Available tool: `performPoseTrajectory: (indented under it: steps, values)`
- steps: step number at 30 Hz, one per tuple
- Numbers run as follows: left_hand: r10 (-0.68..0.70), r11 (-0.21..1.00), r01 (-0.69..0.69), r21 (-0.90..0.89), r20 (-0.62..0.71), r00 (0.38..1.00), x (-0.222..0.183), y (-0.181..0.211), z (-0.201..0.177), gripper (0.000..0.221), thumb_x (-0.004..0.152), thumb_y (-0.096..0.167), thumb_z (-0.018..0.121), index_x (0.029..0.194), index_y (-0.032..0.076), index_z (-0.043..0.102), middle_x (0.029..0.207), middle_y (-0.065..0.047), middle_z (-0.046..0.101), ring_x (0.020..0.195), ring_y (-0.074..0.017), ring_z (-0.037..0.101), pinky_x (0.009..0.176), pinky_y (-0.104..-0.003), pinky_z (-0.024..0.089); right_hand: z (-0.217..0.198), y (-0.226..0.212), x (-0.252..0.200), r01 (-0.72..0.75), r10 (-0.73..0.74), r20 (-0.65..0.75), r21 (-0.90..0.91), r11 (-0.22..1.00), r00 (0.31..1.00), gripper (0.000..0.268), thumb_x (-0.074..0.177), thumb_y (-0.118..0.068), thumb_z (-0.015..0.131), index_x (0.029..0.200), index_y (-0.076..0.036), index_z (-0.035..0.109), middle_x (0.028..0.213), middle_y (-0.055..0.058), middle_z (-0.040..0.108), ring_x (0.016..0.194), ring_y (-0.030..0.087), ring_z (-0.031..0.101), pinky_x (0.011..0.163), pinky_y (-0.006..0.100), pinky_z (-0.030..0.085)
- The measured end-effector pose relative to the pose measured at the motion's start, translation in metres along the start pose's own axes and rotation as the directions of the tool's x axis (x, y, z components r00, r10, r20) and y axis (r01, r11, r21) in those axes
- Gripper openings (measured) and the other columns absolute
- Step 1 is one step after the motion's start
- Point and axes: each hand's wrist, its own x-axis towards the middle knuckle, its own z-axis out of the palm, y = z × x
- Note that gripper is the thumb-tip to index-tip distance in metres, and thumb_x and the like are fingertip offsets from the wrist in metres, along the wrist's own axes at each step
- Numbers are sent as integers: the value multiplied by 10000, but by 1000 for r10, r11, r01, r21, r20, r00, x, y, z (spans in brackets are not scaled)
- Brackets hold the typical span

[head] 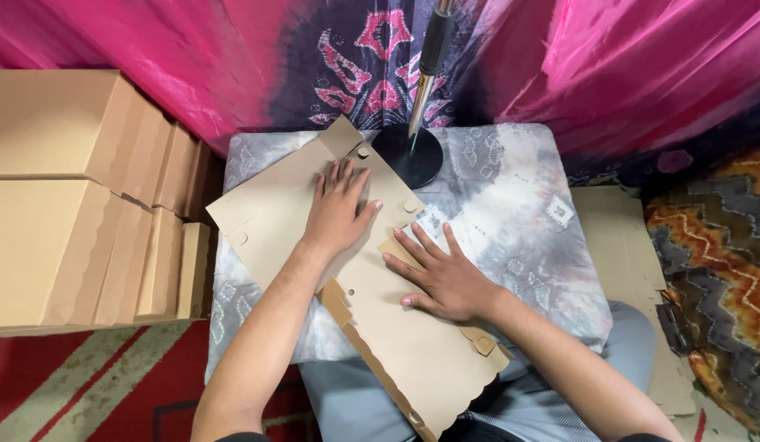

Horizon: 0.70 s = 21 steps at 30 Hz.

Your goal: Manually folding and assembling a cardboard box from a flat pre-cut sheet.

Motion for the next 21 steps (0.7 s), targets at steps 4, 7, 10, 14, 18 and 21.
performPoseTrajectory:
  steps: [4, 7, 10, 14, 18, 21]
  values:
    - [-4, 1000, 4, -15, 4, 1000, -1, 1, -3, 625, 1046, 489, 503, 1529, 97, 448, 1596, -280, 363, 1517, -455, 264, 1211, -626, 155, 6, 2, -19, -3, 3, 2, -38, 999, 1000, 755, 960, -726, 181, 1623, -366, 155, 1706, 91, 30, 1540, 388, -29, 1136, 709, -61]
    - [6, 1000, -6, 1, -3, 1000, 0, 2, -3, 617, 1047, 471, 513, 1527, 88, 452, 1593, -289, 362, 1512, -463, 269, 1206, -632, 164, 8, 2, -27, 13, -14, -15, -68, 998, 1000, 732, 982, -711, 191, 1625, -363, 170, 1704, 86, 38, 1534, 386, -18, 1126, 709, -43]
    - [2, 1000, -2, 9, 8, 1000, 0, 3, -3, 622, 1046, 481, 503, 1528, 91, 451, 1596, -285, 359, 1517, -459, 261, 1211, -629, 157, 8, 3, -24, 20, -23, -42, -65, 998, 999, 748, 972, -726, 187, 1625, -362, 182, 1703, 94, 54, 1531, 402, -19, 1116, 722, -52]
    - [-11, 1000, 11, 12, 17, 1000, 0, 4, -2, 623, 1049, 489, 495, 1533, 101, 443, 1603, -273, 354, 1526, -444, 246, 1218, -616, 138, 0, -1, -9, -12, 12, -3, -49, 999, 1000, 764, 947, -748, 168, 1616, -378, 167, 1706, 86, 35, 1542, 394, -35, 1135, 723, -64]
    - [-3, 1000, 3, 22, 0, 1000, -1, 3, -2, 626, 1046, 493, 509, 1528, 98, 450, 1599, -277, 360, 1517, -452, 264, 1215, -623, 154, -3, -2, -3, -17, 17, -1, -23, 1000, 1000, 769, 942, -748, 175, 1615, -377, 159, 1706, 97, 32, 1542, 406, -41, 1142, 724, -66]
    - [2, 1000, -2, 17, 6, 1000, -1, 3, -4, 626, 1047, 494, 500, 1528, 98, 446, 1596, -279, 363, 1513, -455, 272, 1209, -630, 171, -4, -5, -14, -49, 49, 47, -13, 999, 998, 774, 933, -749, 147, 1616, -385, 149, 1705, 86, 37, 1541, 396, -45, 1142, 710, -80]
